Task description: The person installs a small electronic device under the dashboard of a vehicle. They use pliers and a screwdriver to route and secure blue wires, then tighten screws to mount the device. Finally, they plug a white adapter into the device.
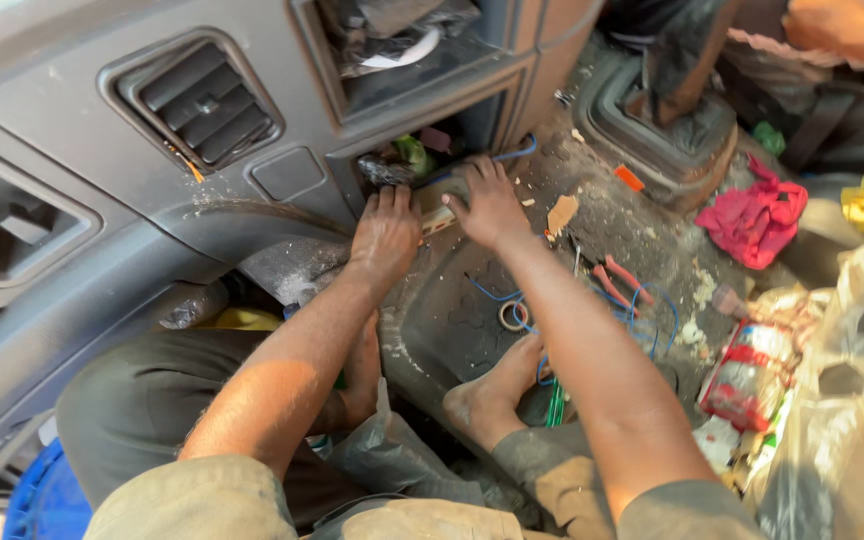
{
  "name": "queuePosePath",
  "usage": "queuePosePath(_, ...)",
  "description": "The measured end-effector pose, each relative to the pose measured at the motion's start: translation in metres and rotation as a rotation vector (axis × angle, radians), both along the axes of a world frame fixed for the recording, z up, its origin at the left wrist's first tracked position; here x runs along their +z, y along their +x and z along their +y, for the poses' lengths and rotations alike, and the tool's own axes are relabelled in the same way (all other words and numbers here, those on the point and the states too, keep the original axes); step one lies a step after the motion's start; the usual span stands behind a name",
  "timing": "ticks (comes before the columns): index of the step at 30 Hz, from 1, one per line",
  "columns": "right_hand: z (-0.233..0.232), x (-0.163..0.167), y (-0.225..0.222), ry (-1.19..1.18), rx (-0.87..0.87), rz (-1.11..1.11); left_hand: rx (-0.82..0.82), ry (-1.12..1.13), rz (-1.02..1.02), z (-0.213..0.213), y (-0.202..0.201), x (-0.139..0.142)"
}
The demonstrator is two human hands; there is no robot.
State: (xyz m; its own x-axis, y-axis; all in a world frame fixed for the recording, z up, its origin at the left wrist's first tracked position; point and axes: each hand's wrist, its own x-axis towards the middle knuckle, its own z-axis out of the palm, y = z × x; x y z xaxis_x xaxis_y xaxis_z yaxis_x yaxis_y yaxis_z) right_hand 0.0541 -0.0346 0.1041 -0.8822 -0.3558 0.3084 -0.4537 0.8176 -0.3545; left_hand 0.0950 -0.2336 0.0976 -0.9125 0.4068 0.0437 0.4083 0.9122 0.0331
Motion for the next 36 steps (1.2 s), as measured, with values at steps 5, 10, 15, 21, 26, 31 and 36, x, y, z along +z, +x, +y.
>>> queuePosePath(5,0.074,-0.011,0.035,-0.037,-0.105,-0.014,-0.028,0.192,0.198,0.03,-0.011,-0.004)
queuePosePath(10,0.212,-0.04,0.135,0.509,-0.176,-0.466,-0.039,0.169,0.091,0.073,-0.041,-0.009)
queuePosePath(15,0.266,-0.078,0.225,0.299,-0.365,-0.825,0.068,0.277,0.011,0.095,-0.057,-0.02)
queuePosePath(21,0.229,-0.111,0.248,0.04,-0.483,-0.776,0.079,0.257,0.077,0.096,-0.055,-0.028)
queuePosePath(26,0.209,-0.1,0.247,0.058,-0.461,-0.774,0.004,0.281,0.263,0.096,-0.026,0.002)
queuePosePath(31,0.2,-0.1,0.233,-0.12,-0.537,-1.039,-0.02,0.514,0.059,0.093,0.048,-0.005)
queuePosePath(36,0.208,-0.106,0.235,0.03,-0.586,-0.901,0.218,0.869,-0.428,0.111,0.059,-0.061)
